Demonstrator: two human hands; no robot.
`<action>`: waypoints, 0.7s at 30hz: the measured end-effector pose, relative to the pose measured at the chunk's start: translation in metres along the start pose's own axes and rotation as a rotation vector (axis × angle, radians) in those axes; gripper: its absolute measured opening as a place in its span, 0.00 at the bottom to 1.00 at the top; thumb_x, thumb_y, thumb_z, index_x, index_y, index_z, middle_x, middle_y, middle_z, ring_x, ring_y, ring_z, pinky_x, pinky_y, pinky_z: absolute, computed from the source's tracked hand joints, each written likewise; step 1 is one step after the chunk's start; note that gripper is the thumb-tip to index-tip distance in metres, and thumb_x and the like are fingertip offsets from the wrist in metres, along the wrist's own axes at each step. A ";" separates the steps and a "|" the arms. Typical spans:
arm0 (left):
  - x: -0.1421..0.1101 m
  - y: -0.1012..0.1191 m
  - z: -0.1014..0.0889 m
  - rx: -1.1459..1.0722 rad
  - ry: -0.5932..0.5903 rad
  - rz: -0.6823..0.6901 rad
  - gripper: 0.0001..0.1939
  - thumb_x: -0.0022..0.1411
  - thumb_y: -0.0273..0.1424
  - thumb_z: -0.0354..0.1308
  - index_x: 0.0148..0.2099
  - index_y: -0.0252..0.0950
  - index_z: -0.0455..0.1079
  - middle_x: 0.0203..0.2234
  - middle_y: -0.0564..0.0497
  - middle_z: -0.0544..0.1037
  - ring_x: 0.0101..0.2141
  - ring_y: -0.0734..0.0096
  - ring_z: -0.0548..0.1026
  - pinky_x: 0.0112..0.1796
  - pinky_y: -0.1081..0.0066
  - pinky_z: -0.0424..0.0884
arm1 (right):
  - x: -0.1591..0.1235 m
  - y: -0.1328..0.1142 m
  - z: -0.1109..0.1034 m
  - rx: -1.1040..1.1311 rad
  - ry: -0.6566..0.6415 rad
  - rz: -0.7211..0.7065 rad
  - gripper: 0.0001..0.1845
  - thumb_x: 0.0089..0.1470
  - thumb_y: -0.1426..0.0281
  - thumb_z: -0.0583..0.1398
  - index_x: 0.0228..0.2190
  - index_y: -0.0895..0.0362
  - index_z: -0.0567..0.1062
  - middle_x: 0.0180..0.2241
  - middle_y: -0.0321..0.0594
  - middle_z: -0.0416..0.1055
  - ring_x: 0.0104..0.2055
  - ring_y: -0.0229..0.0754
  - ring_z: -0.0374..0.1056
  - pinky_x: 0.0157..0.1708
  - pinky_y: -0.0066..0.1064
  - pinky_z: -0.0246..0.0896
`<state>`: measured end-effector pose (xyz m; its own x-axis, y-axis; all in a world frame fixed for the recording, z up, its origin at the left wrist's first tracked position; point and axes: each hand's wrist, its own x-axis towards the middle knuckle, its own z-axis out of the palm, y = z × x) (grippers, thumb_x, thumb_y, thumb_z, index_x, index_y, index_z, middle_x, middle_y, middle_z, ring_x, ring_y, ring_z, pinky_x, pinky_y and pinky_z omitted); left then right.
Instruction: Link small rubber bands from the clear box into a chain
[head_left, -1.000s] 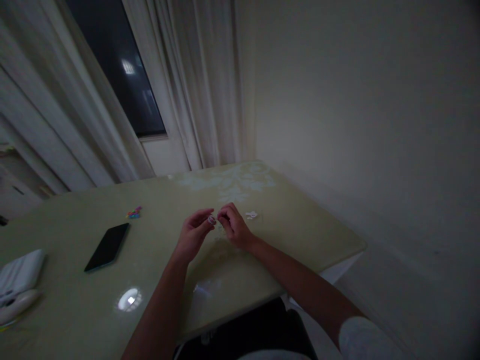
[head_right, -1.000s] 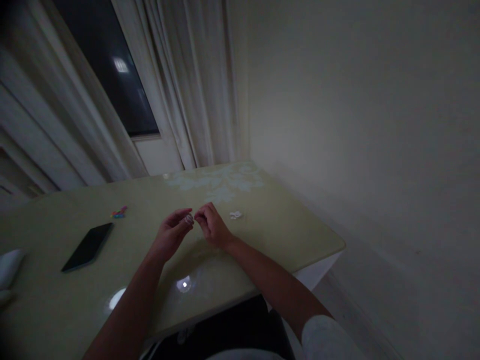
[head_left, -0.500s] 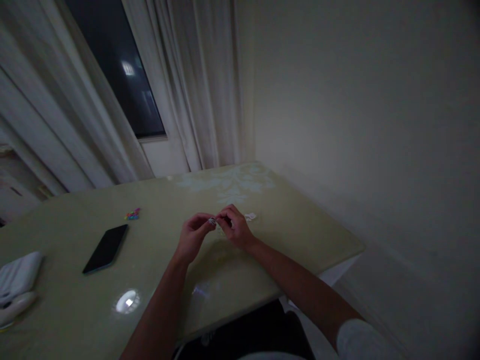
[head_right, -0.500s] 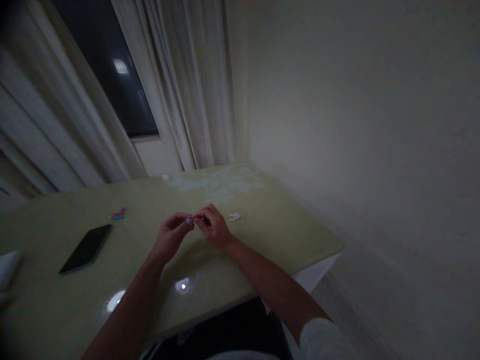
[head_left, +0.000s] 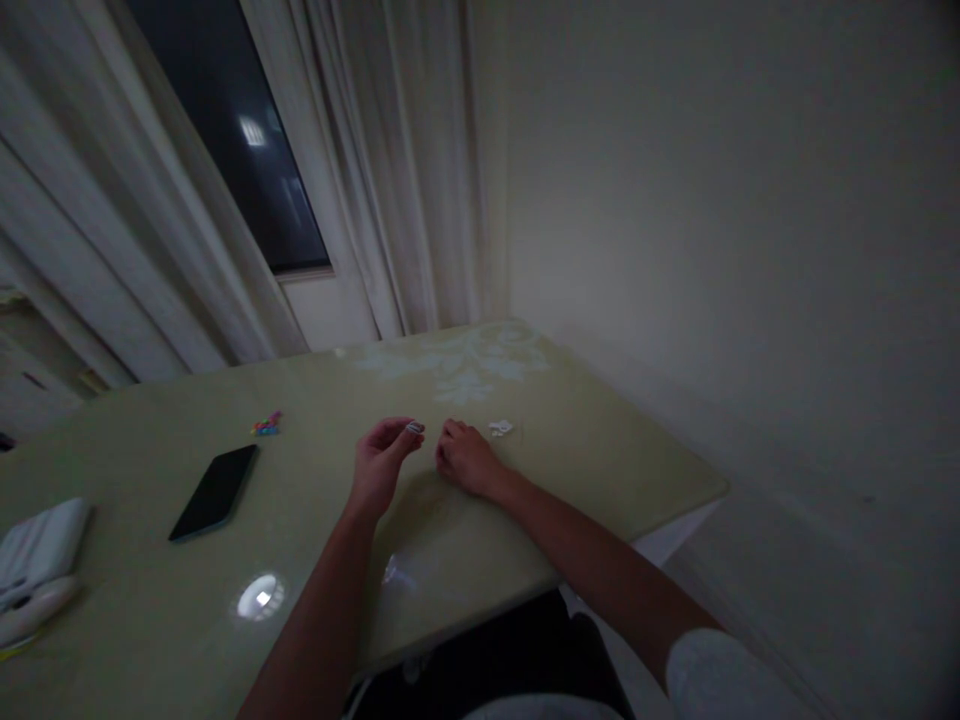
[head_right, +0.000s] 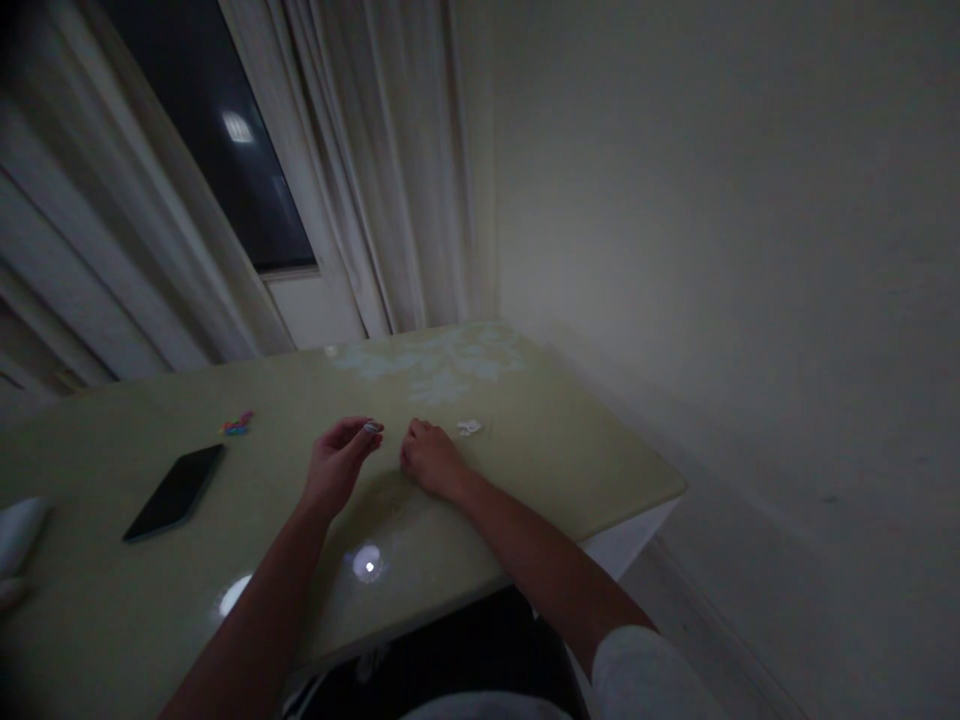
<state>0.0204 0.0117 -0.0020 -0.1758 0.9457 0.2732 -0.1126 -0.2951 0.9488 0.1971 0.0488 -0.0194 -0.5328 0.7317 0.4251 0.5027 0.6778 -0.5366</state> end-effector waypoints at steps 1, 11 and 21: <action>0.000 0.000 -0.001 0.014 -0.007 0.005 0.10 0.70 0.35 0.65 0.46 0.33 0.76 0.40 0.50 0.82 0.38 0.67 0.81 0.42 0.61 0.80 | 0.000 -0.001 0.001 0.014 0.004 0.000 0.04 0.58 0.80 0.64 0.32 0.62 0.77 0.39 0.46 0.68 0.46 0.49 0.66 0.52 0.43 0.62; -0.001 0.001 -0.005 0.181 -0.157 0.054 0.09 0.69 0.34 0.66 0.44 0.33 0.76 0.39 0.50 0.82 0.39 0.66 0.81 0.44 0.60 0.79 | 0.002 -0.008 -0.008 0.399 0.169 -0.025 0.08 0.72 0.65 0.54 0.40 0.55 0.69 0.36 0.37 0.66 0.38 0.40 0.65 0.40 0.31 0.64; -0.002 0.004 -0.004 0.200 -0.176 0.085 0.09 0.69 0.35 0.66 0.45 0.33 0.76 0.40 0.50 0.82 0.40 0.66 0.81 0.44 0.59 0.79 | 0.001 -0.016 -0.012 0.530 0.188 -0.025 0.11 0.70 0.61 0.56 0.41 0.55 0.72 0.34 0.37 0.72 0.36 0.40 0.70 0.38 0.31 0.66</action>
<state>0.0165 0.0081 0.0002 -0.0021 0.9328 0.3603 0.0941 -0.3585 0.9288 0.1967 0.0392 -0.0020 -0.3855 0.7489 0.5390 0.0548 0.6017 -0.7968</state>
